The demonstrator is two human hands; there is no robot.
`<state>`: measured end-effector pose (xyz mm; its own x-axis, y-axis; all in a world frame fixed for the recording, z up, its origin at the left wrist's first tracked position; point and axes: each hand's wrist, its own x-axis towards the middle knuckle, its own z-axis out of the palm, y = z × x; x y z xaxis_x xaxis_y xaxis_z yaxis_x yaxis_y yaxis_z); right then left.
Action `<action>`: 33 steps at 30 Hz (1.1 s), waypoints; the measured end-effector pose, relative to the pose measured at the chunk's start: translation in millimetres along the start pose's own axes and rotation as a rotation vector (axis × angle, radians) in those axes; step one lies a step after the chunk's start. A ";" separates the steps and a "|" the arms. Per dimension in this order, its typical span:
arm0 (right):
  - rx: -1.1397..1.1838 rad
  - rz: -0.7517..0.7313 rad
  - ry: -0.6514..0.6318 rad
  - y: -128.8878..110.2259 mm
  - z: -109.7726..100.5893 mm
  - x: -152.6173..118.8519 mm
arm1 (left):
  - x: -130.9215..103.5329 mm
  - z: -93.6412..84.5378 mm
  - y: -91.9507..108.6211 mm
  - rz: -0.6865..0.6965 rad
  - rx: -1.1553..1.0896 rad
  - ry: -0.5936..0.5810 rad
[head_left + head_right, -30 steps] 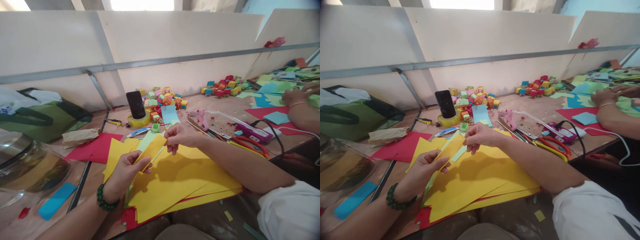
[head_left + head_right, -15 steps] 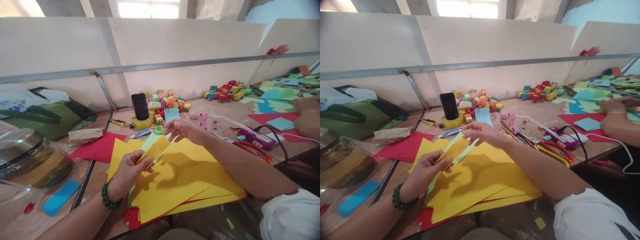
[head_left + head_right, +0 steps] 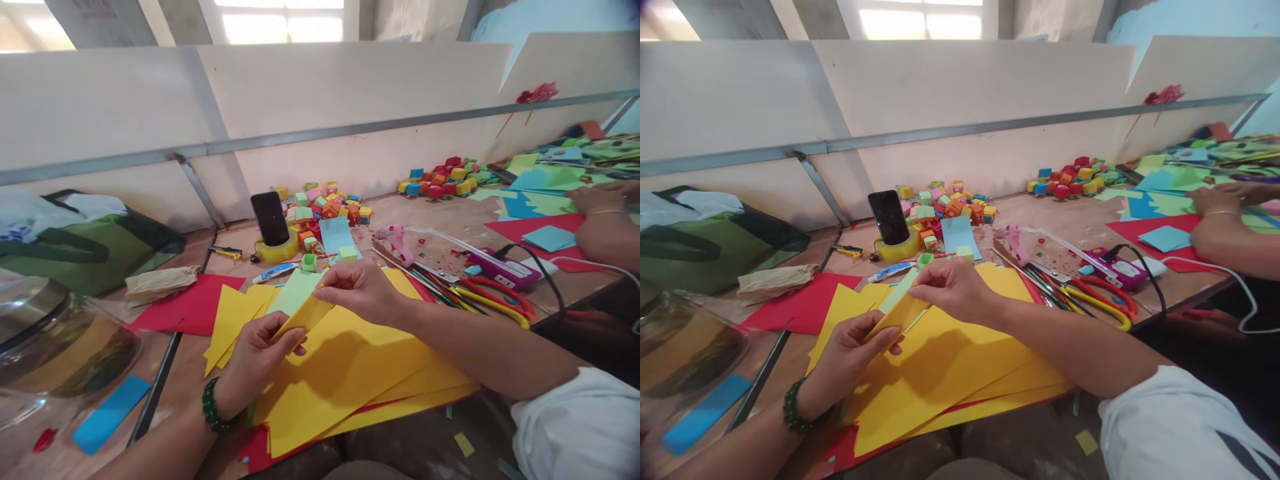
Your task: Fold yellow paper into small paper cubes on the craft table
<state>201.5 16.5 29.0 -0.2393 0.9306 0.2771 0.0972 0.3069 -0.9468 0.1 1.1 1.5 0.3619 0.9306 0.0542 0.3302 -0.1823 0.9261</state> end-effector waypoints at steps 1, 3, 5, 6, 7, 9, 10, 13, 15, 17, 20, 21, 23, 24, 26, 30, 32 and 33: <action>0.021 0.014 -0.011 0.5 -0.5 1.1 | 0.3 -0.1 -0.5 -0.008 -0.004 -0.006; 0.054 0.058 -0.052 3.3 -1.6 4.3 | 1.3 -0.3 -0.9 -0.042 -0.036 -0.043; 0.058 0.100 -0.096 7.9 -3.6 8.1 | 2.3 -0.5 -0.6 -0.087 -0.079 -0.095; 0.049 0.117 -0.116 10.5 -5.1 10.0 | 2.6 -0.8 -0.3 -0.109 -0.083 -0.120; 0.030 0.135 -0.141 13.2 -6.9 11.6 | 2.6 -1.1 0.1 -0.121 -0.065 -0.136; -0.035 0.185 -0.213 17.7 -10.8 14.3 | 1.7 -1.8 0.7 -0.102 0.069 -0.130; -0.077 0.221 -0.264 19.4 -12.7 15.3 | 0.8 -2.2 0.5 -0.071 0.177 -0.114; -0.193 0.337 -0.405 22.8 -16.0 17.7 | -2.3 -2.9 -3.7 0.056 0.534 -0.084; -0.270 0.374 -0.463 24.8 -16.2 19.1 | -3.2 -3.0 -9.3 0.149 0.709 -0.096; -0.397 0.355 -0.492 27.4 -15.5 20.2 | -2.5 -2.8 -15.2 0.253 0.806 -0.115; -0.656 0.272 -0.515 31.3 -14.7 20.6 | 0.1 -2.4 -20.2 0.358 0.869 -0.170; -0.729 0.250 -0.519 32.0 -14.6 20.5 | 0.8 -2.3 -20.4 0.383 0.884 -0.193; -0.837 0.236 -0.526 31.8 -14.4 20.0 | 1.4 -2.1 -19.5 0.440 0.915 -0.221; -0.877 0.236 -0.519 30.7 -14.2 19.6 | 1.3 -1.9 -18.7 0.469 0.930 -0.228; -0.952 0.232 -0.491 26.7 -13.0 18.3 | 0.7 -1.4 -17.3 0.517 0.953 -0.239; -1.029 0.171 -0.484 17.0 -7.1 12.6 | 0.1 0.3 -15.7 0.574 1.029 -0.255; -0.985 0.147 -0.540 15.1 -3.4 9.2 | 0.4 0.7 -14.6 0.600 1.080 -0.279; -0.945 0.146 -0.573 15.3 -1.8 7.9 | 0.5 0.7 -13.8 0.613 1.103 -0.295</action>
<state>202.8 29.0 17.0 -0.5521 0.8153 -0.1744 0.7986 0.4571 -0.3915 -3.7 3.9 -11.5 0.8396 0.5241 0.1428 0.5321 -0.8464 -0.0222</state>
